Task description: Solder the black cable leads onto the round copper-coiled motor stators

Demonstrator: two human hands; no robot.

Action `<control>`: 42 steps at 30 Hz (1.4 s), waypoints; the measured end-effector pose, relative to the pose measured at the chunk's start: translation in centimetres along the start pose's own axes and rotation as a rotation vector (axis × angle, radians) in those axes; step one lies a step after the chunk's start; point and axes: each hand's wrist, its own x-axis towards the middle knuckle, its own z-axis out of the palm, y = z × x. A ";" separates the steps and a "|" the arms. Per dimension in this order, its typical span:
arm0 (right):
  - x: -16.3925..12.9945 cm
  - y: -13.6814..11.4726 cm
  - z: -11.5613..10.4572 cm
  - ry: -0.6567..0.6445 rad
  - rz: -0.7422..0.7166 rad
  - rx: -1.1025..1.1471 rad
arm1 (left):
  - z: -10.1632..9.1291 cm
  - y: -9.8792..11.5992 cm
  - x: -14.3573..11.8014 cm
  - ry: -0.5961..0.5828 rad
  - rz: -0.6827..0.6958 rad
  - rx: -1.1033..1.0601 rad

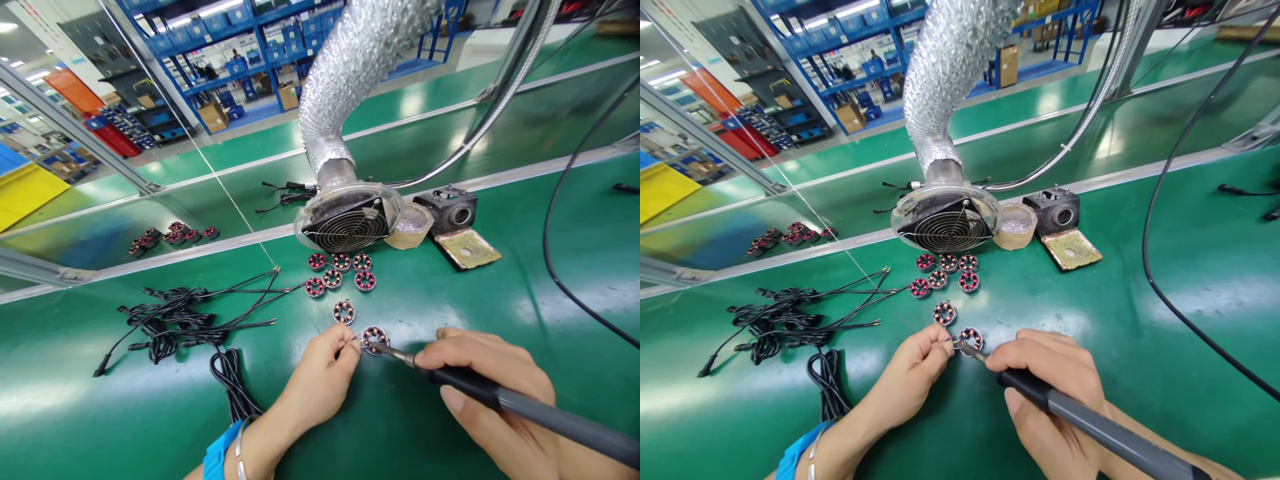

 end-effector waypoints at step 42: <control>2.9 3.7 4.0 -0.341 -0.186 -0.156 | -1.5 0.2 -0.3 -0.021 0.046 -0.039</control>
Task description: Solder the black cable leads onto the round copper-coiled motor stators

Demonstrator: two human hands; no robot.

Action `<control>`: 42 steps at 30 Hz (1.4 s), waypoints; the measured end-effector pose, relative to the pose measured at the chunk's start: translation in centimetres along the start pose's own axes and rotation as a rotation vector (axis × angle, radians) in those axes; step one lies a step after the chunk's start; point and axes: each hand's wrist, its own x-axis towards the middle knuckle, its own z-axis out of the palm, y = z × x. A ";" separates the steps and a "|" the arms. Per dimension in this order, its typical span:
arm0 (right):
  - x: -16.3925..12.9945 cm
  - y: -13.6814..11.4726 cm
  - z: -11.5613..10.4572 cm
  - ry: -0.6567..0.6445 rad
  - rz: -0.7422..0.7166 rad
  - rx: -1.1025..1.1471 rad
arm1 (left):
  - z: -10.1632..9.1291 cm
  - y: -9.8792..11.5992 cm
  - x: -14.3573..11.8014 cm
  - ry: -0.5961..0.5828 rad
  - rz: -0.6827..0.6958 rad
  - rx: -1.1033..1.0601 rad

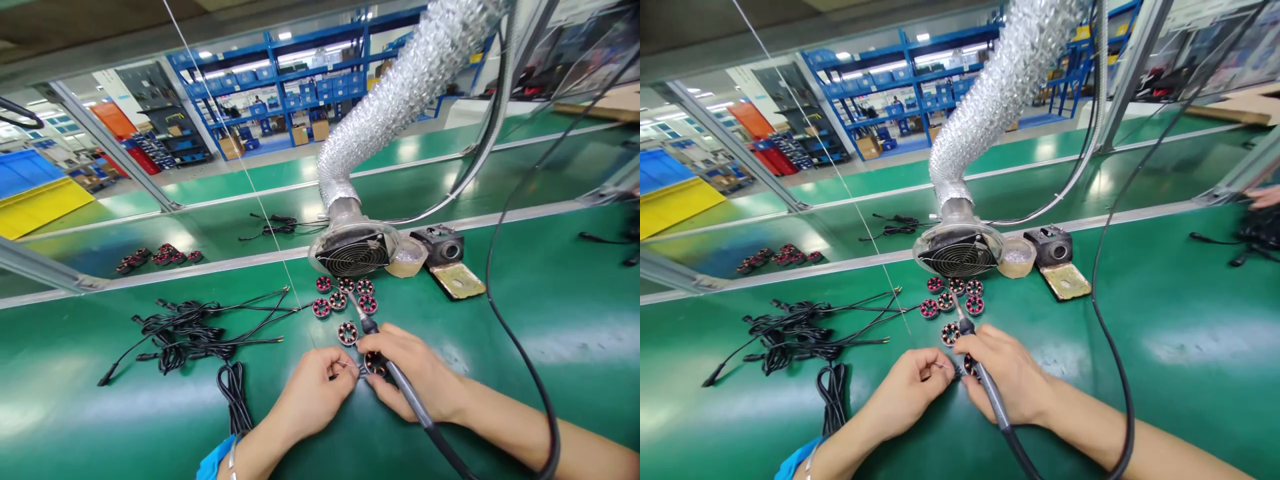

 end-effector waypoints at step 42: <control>-0.2 0.9 0.3 -0.074 0.045 0.119 | -1.2 1.9 0.5 0.101 0.076 0.612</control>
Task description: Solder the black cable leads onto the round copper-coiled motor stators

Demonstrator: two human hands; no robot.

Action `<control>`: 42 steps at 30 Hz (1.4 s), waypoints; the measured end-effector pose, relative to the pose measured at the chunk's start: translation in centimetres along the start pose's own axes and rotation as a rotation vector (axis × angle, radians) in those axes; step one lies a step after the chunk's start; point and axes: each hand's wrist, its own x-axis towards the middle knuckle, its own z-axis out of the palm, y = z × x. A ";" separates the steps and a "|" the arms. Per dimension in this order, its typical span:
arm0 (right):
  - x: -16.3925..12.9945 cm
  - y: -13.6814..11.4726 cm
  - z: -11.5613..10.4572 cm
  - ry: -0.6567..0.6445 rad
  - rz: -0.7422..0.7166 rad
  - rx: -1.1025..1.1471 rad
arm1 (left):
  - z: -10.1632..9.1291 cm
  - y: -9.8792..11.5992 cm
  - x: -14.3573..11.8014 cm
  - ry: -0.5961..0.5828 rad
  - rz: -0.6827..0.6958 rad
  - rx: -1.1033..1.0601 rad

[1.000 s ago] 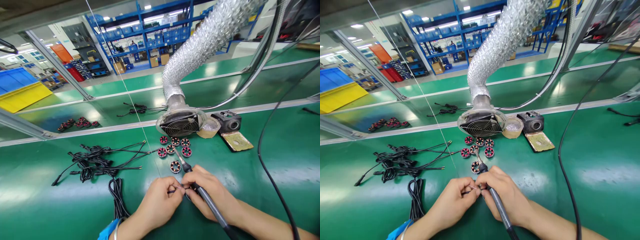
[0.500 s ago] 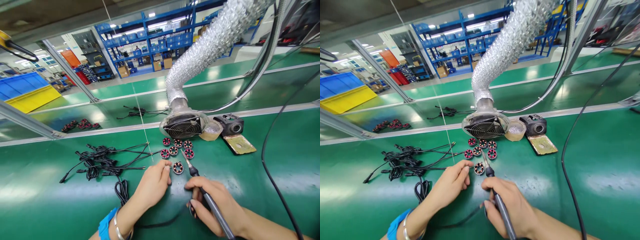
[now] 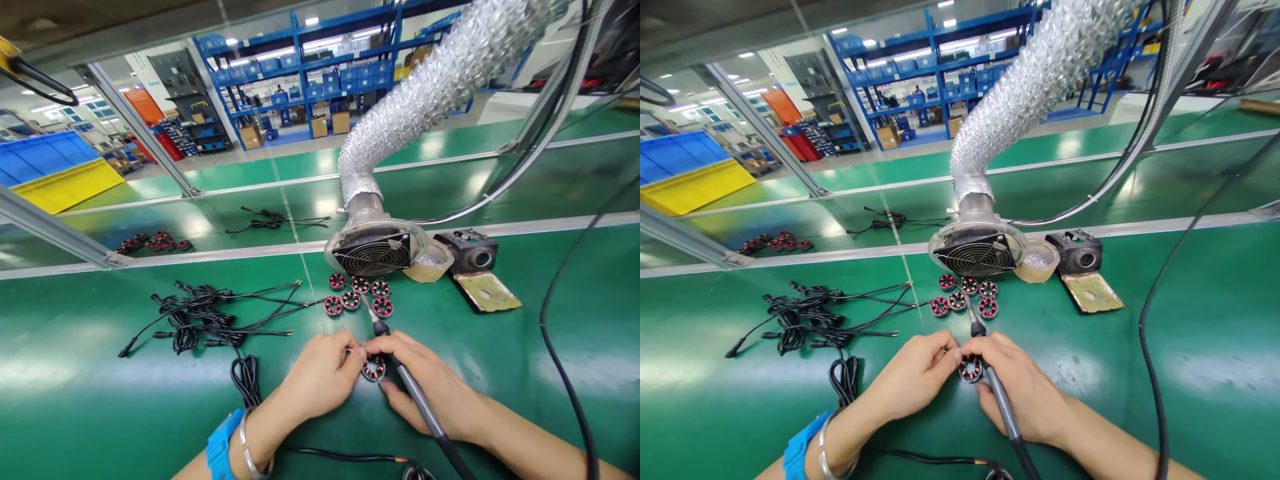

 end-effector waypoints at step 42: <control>-0.3 -0.3 -1.0 -0.051 -0.093 0.023 | 0.7 -1.5 -0.6 -0.144 -0.071 -0.447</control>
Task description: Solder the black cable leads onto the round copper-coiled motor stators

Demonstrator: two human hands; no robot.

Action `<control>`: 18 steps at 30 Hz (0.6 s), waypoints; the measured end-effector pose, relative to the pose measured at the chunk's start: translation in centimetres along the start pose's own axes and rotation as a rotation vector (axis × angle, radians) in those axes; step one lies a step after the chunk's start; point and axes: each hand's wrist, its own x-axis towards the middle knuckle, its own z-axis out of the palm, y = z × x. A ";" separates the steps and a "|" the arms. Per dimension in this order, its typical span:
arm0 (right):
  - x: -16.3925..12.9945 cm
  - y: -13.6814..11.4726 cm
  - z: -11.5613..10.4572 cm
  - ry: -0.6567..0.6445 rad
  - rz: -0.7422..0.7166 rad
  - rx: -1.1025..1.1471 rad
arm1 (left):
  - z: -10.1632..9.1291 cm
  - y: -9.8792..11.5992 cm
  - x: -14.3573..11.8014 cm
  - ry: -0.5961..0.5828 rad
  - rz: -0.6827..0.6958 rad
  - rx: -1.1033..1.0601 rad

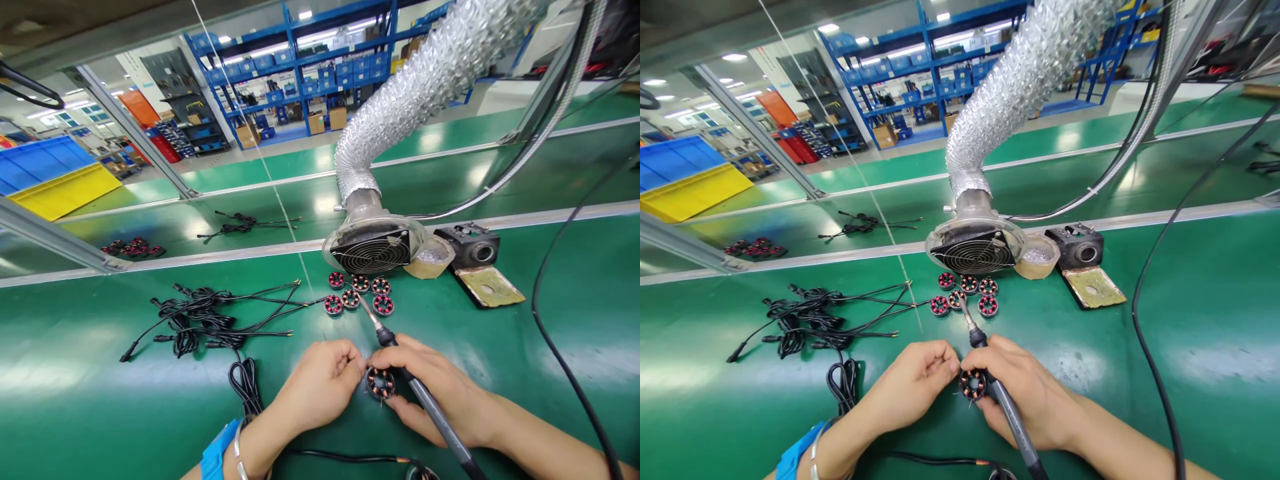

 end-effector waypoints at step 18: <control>-0.1 0.3 -0.1 0.061 0.037 -0.022 | 0.2 0.8 0.3 -0.031 -0.082 -0.412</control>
